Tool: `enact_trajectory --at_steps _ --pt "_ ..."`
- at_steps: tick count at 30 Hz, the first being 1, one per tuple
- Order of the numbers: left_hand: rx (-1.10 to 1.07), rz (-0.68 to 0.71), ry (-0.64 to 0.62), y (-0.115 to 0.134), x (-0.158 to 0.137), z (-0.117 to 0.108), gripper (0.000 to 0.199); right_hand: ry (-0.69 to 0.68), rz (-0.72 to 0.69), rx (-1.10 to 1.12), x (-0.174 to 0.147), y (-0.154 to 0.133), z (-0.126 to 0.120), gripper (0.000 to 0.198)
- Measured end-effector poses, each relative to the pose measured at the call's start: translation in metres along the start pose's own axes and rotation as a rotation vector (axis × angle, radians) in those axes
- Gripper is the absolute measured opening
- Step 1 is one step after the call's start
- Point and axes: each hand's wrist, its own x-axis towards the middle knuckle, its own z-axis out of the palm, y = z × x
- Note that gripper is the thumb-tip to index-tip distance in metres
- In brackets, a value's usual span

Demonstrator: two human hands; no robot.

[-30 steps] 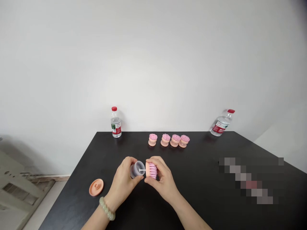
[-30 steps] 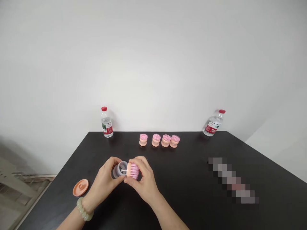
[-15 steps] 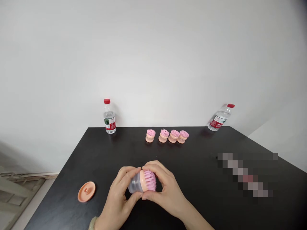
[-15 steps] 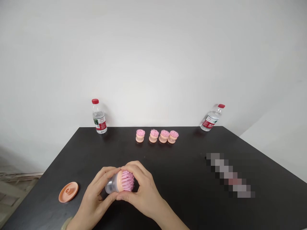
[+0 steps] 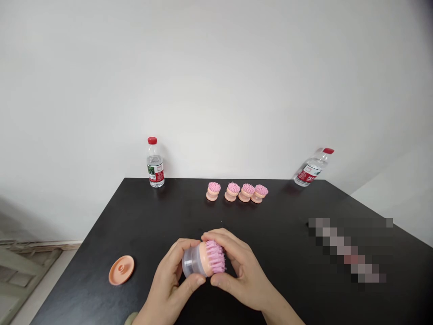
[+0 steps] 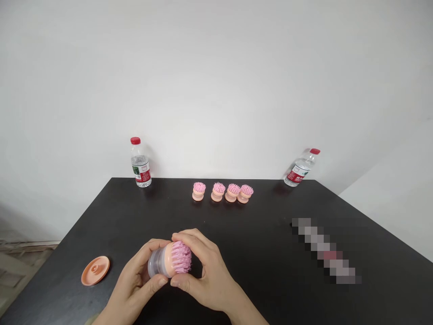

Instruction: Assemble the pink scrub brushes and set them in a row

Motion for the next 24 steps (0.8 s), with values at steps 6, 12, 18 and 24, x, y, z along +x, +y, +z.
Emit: enact_trajectory --at_steps 6,12,18,24 --pt "-0.127 -0.084 -0.036 -0.0060 -0.0022 0.0016 0.032 0.006 0.035 0.024 -0.0015 0.0008 0.0011 0.048" --pt "-0.142 -0.151 -0.047 -0.0037 -0.0013 0.0002 0.033 -0.004 0.004 0.004 -0.0022 0.0017 0.0018 0.044" --pt "-0.170 -0.176 -0.070 0.0012 0.0008 0.0004 0.039 -0.014 -0.066 -0.046 0.0015 -0.0014 0.0006 0.041" --pt "-0.263 -0.245 -0.078 0.0010 0.0006 0.0012 0.040 -0.055 -0.116 -0.100 0.0035 -0.0066 -0.0029 0.039"
